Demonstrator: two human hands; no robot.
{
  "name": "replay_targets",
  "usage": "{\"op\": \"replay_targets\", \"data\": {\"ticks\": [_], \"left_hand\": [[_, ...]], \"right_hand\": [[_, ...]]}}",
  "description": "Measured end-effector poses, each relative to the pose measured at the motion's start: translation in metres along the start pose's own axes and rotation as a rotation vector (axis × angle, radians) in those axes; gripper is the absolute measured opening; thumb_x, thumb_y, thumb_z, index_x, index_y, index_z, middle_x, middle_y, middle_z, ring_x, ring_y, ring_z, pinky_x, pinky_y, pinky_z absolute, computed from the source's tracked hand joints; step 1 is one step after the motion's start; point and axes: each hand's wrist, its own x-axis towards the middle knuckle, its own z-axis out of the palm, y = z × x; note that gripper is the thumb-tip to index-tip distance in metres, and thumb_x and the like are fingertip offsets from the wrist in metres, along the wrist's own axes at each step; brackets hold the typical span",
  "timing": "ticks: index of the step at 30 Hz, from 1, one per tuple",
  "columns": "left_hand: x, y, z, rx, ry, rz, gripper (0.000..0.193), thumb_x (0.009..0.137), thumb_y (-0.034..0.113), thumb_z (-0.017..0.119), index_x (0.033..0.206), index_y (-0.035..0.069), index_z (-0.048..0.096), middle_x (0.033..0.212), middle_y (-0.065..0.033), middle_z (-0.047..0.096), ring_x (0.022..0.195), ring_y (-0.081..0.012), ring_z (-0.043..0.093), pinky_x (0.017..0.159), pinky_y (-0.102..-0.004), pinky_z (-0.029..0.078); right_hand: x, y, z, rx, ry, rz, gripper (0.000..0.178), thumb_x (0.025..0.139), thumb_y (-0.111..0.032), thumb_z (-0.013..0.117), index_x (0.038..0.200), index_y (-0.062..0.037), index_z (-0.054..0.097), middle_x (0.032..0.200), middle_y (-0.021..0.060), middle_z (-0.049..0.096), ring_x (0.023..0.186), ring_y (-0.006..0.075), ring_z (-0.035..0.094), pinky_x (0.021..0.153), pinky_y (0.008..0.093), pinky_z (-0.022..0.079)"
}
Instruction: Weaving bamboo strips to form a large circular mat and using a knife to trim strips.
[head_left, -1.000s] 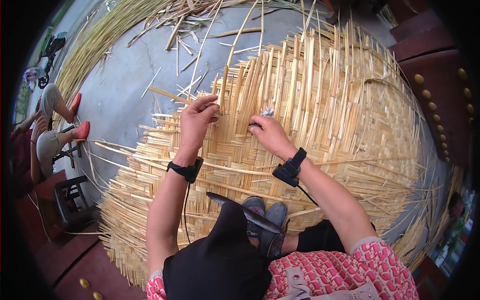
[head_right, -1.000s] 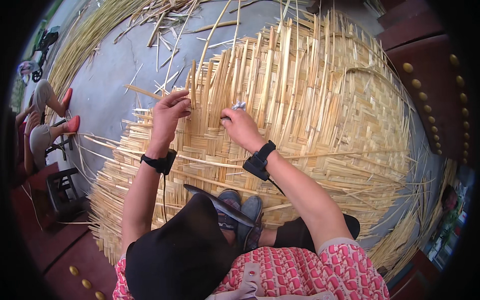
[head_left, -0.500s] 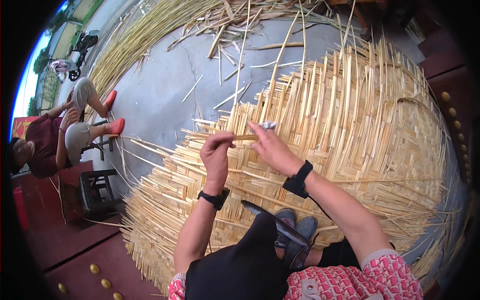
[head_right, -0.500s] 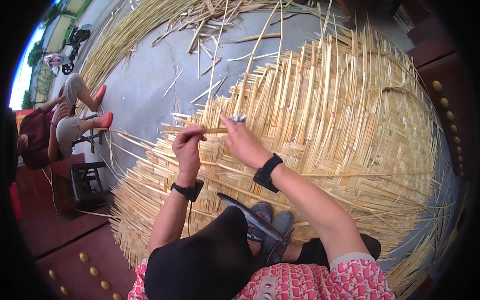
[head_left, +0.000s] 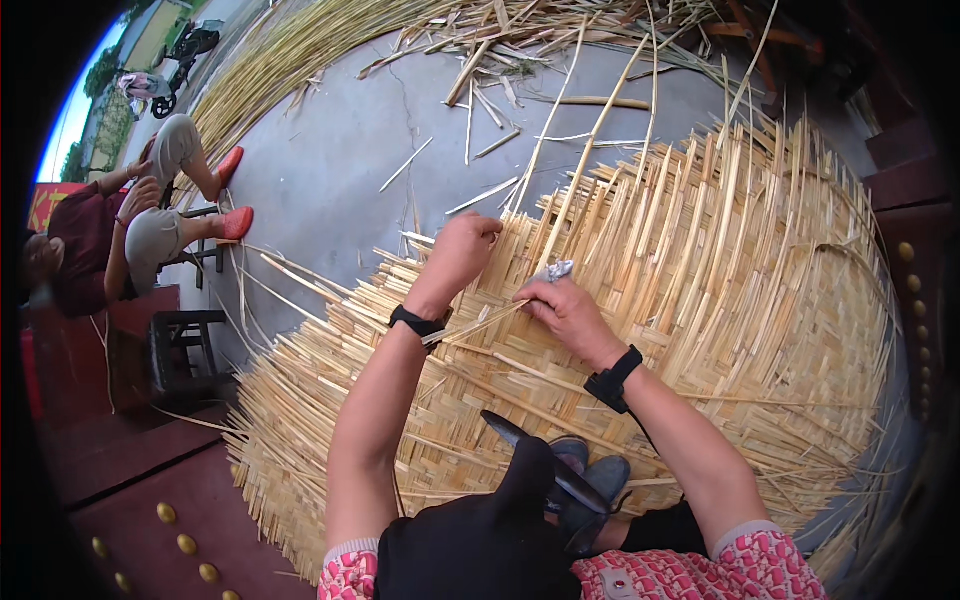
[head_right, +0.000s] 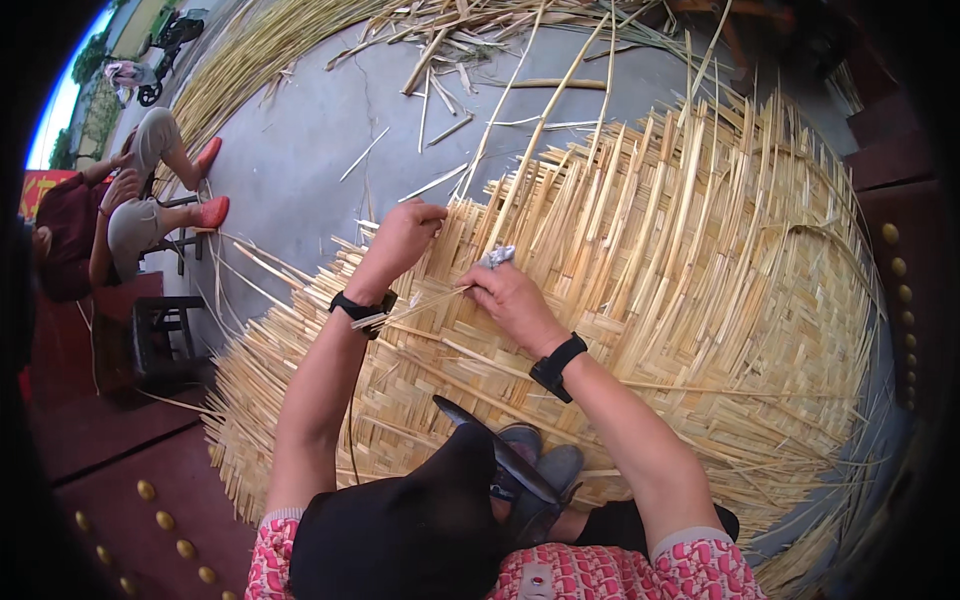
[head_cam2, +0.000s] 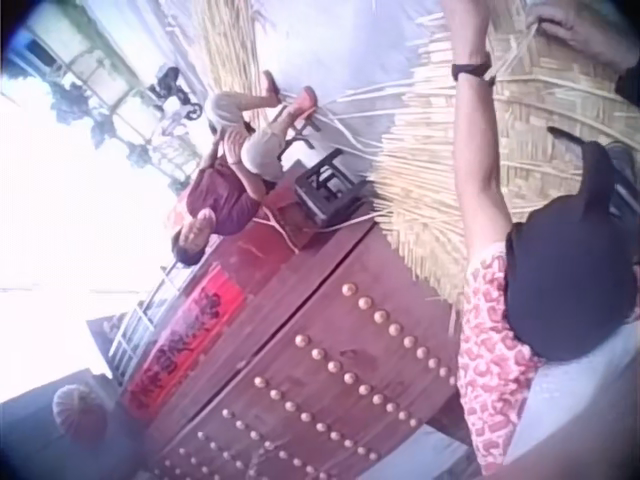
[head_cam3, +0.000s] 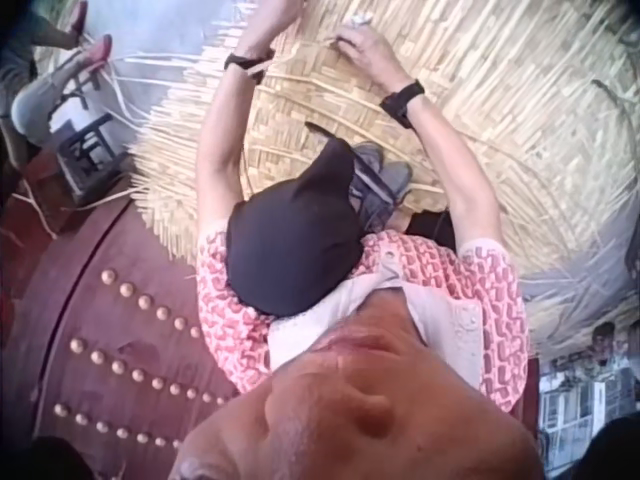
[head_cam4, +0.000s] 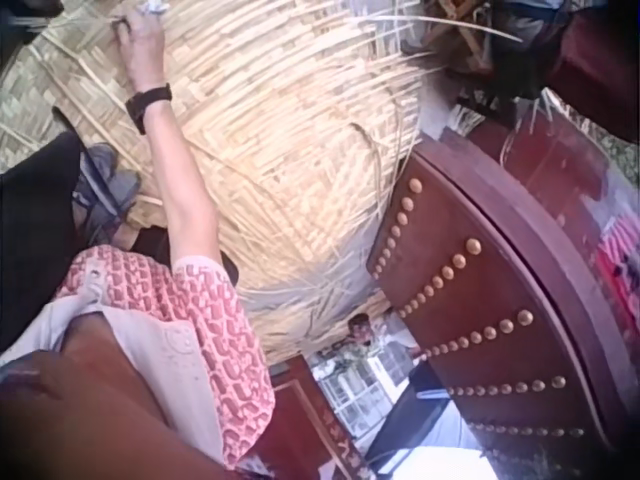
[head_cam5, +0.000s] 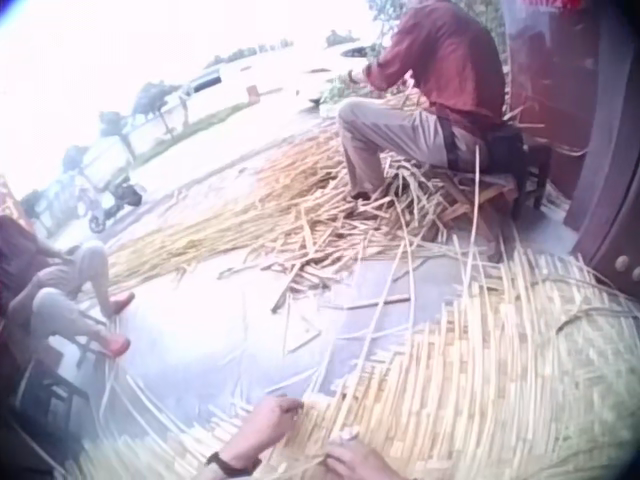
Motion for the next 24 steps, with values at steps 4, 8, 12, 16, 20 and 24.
{"op": "replay_targets", "data": {"ticks": [4,8,12,16,20,24], "left_hand": [[-0.022,0.027,-0.006,-0.122,0.028,-0.008,0.026,0.084,0.001,0.057,0.105,0.001,0.072,0.093,-0.0178,0.065,0.088,-0.0331,0.065,0.079,-0.0375,0.051],[-0.024,0.033,-0.007,-0.075,0.015,0.016,0.030,0.082,0.001,0.059,0.111,-0.002,0.066,0.096,-0.0195,0.064,0.092,-0.0330,0.065,0.080,-0.0371,0.052],[-0.007,0.039,-0.008,-0.171,-0.184,-0.292,0.033,0.079,0.003,0.062,0.111,-0.006,0.058,0.097,-0.0218,0.065,0.092,-0.0321,0.066,0.079,-0.0372,0.052],[0.008,0.022,-0.004,-0.106,-0.258,-0.247,0.033,0.077,0.006,0.071,0.105,-0.006,0.058,0.093,-0.0165,0.068,0.086,-0.0207,0.066,0.072,-0.0337,0.052],[0.000,0.022,-0.005,-0.682,-0.404,-0.512,0.024,0.077,0.005,0.076,0.100,0.001,0.070,0.088,-0.0028,0.071,0.082,-0.0104,0.065,0.074,-0.0291,0.052],[-0.017,0.006,0.006,-0.913,-0.305,-0.435,0.037,0.078,0.007,0.078,0.114,0.002,0.069,0.106,-0.0039,0.070,0.099,-0.0135,0.063,0.093,-0.0294,0.048]], "right_hand": [[-0.001,0.011,-0.002,0.000,0.055,-0.038,0.016,0.089,-0.008,0.065,0.104,-0.0122,0.065,0.092,0.0121,0.061,0.090,0.0313,0.062,0.077,0.0387,0.050],[-0.003,0.007,-0.005,-0.007,0.049,-0.050,0.019,0.087,-0.009,0.067,0.105,-0.0129,0.066,0.092,0.0118,0.062,0.088,0.0314,0.062,0.076,0.0388,0.050],[-0.011,-0.007,-0.007,-0.108,0.147,-0.157,0.015,0.087,-0.011,0.069,0.101,-0.0135,0.069,0.087,0.0114,0.062,0.082,0.0307,0.063,0.072,0.0388,0.051],[-0.005,-0.018,-0.005,-0.027,0.252,-0.001,0.012,0.086,-0.016,0.070,0.097,-0.0115,0.069,0.079,0.0129,0.064,0.074,0.0300,0.064,0.068,0.0381,0.051],[0.008,-0.009,0.004,0.123,0.294,0.313,0.016,0.087,-0.021,0.068,0.098,-0.0098,0.069,0.078,0.0136,0.066,0.075,0.0296,0.065,0.067,0.0375,0.051],[0.021,-0.009,0.005,-0.048,0.252,0.367,0.018,0.087,-0.022,0.064,0.100,-0.0104,0.070,0.081,0.0131,0.067,0.078,0.0306,0.066,0.068,0.0408,0.051]]}}
